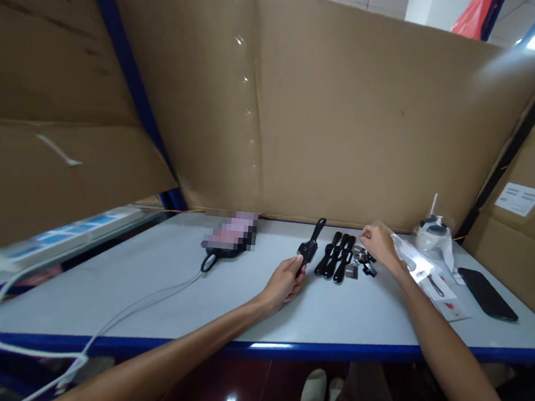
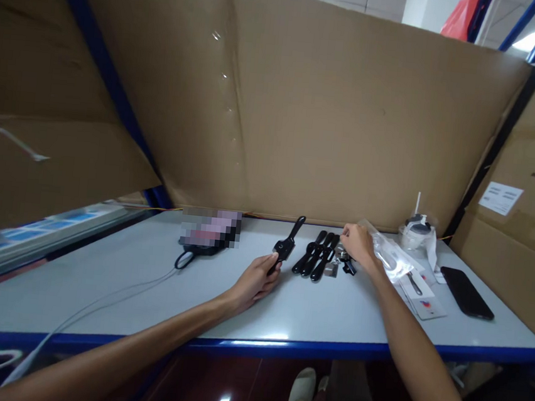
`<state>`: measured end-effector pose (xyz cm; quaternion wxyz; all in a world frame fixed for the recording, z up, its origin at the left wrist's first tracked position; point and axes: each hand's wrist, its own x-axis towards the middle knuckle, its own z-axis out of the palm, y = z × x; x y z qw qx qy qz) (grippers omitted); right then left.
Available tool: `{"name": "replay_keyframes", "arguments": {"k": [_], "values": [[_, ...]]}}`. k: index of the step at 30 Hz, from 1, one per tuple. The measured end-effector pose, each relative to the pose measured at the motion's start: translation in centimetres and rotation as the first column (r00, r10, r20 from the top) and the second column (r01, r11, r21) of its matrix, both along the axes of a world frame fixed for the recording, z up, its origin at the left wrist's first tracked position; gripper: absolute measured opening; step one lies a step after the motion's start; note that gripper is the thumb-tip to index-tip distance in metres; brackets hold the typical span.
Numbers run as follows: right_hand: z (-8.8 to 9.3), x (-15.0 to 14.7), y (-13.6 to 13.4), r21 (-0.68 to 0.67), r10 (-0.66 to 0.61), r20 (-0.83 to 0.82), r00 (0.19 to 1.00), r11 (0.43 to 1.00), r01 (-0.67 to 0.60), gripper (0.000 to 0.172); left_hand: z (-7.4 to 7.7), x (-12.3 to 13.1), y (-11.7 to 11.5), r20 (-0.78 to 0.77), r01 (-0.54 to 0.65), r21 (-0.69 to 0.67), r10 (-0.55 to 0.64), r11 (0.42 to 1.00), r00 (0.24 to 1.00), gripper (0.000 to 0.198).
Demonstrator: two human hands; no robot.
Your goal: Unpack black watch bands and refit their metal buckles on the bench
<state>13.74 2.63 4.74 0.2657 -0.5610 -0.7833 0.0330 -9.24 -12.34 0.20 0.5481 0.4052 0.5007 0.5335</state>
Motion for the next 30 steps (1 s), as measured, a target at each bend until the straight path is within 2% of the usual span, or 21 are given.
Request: {"name": "replay_keyframes", "arguments": {"k": [11,18,21,23,25,26,28,30], "values": [[-1.7,0.3,1.1,-0.127,0.005,0.037,0.999,0.992,0.000,0.019,-0.3,-0.3,-0.2,-0.076,0.016,-0.008,-0.016,1.000,0.997,0.041],[-2.0,-0.2,0.0,-0.148,0.012,0.118,0.993,0.989,0.005,0.019,-0.2,-0.2,-0.2,-0.097,0.021,-0.008,-0.022,1.000,0.995,0.045],[-1.5,-1.2,-1.0,-0.111,0.026,0.052,0.998,0.994,-0.020,0.020,-0.2,-0.2,-0.1,-0.079,0.024,0.003,-0.024,1.000,0.997,0.047],[-1.2,-2.4,-1.8,-0.097,0.104,-0.054,0.993,0.989,-0.109,0.019,-0.2,-0.2,-0.1,-0.055,0.026,0.008,-0.026,1.000,0.998,0.047],[-1.1,-3.8,-2.7,-0.177,0.244,-0.237,0.940,0.941,-0.289,0.017,0.0,-0.3,-0.2,-0.037,0.028,0.007,-0.027,1.000,0.999,0.048],[-1.2,-4.6,-3.3,-0.241,0.293,-0.357,0.887,0.889,-0.390,0.016,0.0,-0.3,-0.2,-0.035,0.029,0.004,-0.029,1.000,0.999,0.048],[-1.4,-5.9,-4.2,-0.359,0.297,-0.576,0.761,0.745,-0.562,0.013,0.1,-0.4,-0.3,-0.043,0.042,0.004,-0.042,0.999,0.998,0.049],[-1.7,-6.7,-5.0,-0.419,0.253,-0.687,0.682,0.628,-0.656,0.006,0.1,-0.5,-0.3,-0.062,0.068,0.007,-0.067,0.998,0.996,0.050]]}}
